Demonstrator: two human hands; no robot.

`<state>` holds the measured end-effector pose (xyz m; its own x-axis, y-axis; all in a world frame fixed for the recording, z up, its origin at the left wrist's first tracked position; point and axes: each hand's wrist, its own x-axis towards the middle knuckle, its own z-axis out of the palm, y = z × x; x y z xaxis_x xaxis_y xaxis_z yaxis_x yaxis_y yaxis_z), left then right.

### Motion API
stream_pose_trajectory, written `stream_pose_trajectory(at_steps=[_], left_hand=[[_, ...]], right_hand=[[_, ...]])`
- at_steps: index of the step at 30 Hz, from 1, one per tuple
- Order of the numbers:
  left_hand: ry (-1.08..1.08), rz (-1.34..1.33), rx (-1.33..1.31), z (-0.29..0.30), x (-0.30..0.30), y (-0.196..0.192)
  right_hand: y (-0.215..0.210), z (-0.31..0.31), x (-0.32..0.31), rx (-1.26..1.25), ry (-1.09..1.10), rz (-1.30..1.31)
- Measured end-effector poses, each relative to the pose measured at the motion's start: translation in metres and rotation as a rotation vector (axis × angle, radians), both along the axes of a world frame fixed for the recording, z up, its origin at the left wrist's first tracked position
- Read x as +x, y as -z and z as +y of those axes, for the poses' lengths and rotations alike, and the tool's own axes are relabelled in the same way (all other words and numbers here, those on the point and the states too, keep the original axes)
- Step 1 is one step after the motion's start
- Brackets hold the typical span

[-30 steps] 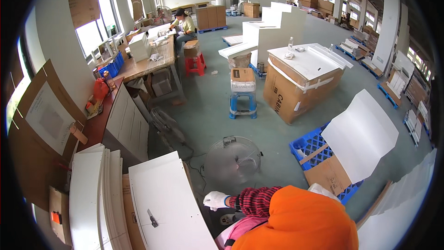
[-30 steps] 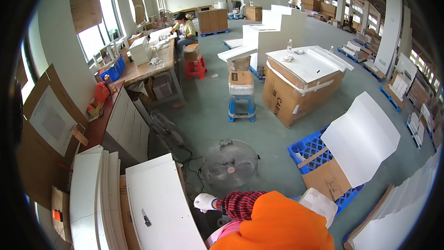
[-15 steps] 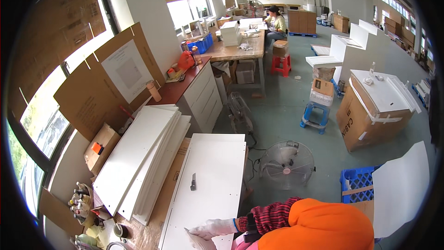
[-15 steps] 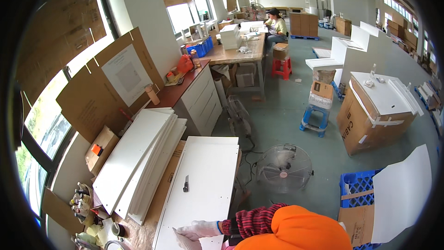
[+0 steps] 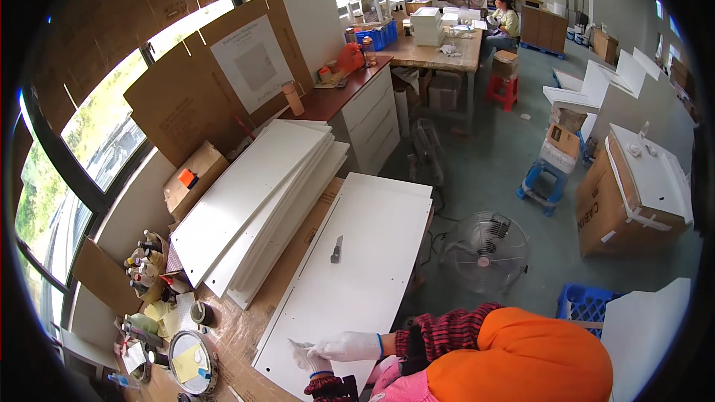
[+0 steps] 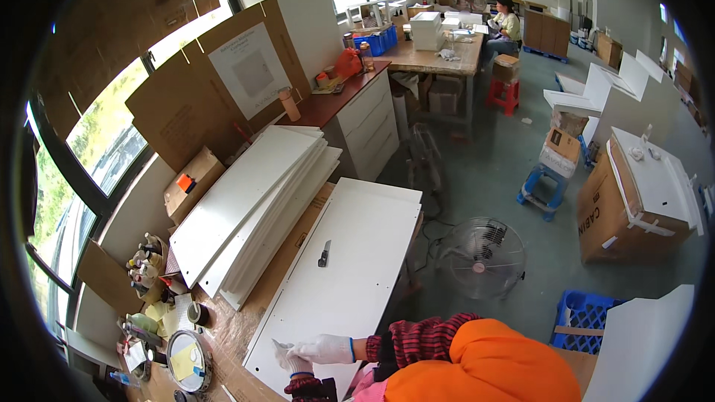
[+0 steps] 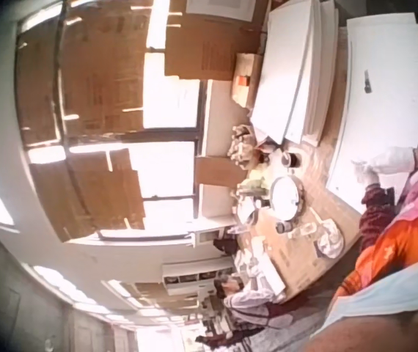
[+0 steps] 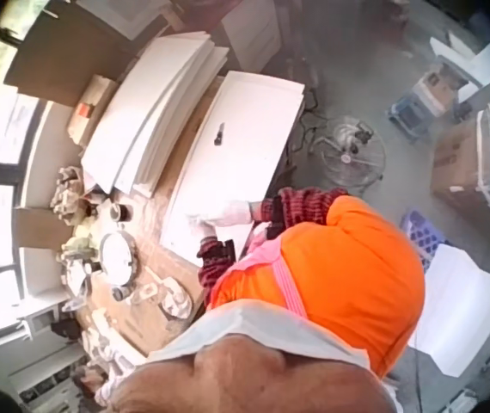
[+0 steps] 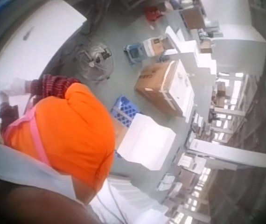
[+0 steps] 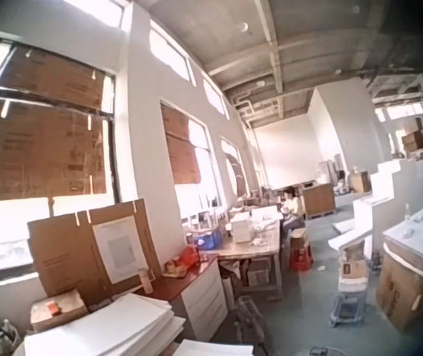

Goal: Sanding the edges and marking the surfaces of white furniture panels in a workshop.

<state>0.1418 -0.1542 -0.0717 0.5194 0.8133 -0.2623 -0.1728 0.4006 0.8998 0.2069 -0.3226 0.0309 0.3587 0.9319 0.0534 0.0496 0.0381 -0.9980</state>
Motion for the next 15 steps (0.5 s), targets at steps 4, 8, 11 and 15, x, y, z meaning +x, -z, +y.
stream_pose_trajectory(at_steps=[4, 8, 11, 15], left_hand=[[0.021, 0.108, -0.090, 0.030, 0.020, -0.018], [-0.276, 0.247, 0.249, 0.102, 0.016, 0.044], [-0.266, 0.223, -0.053, 0.046, 0.060, -0.051], [0.117, 0.423, 0.329, 0.067, 0.038, -0.047]], right_hand=[[-0.003, -0.010, 0.008, 0.252, -0.049, -0.041], [0.040, 0.025, -0.011, 0.114, 0.039, -0.107], [-0.014, -0.073, 0.026, -0.219, 0.017, 0.698], [-0.098, -0.119, 0.060, -0.146, 0.142, 0.250]])
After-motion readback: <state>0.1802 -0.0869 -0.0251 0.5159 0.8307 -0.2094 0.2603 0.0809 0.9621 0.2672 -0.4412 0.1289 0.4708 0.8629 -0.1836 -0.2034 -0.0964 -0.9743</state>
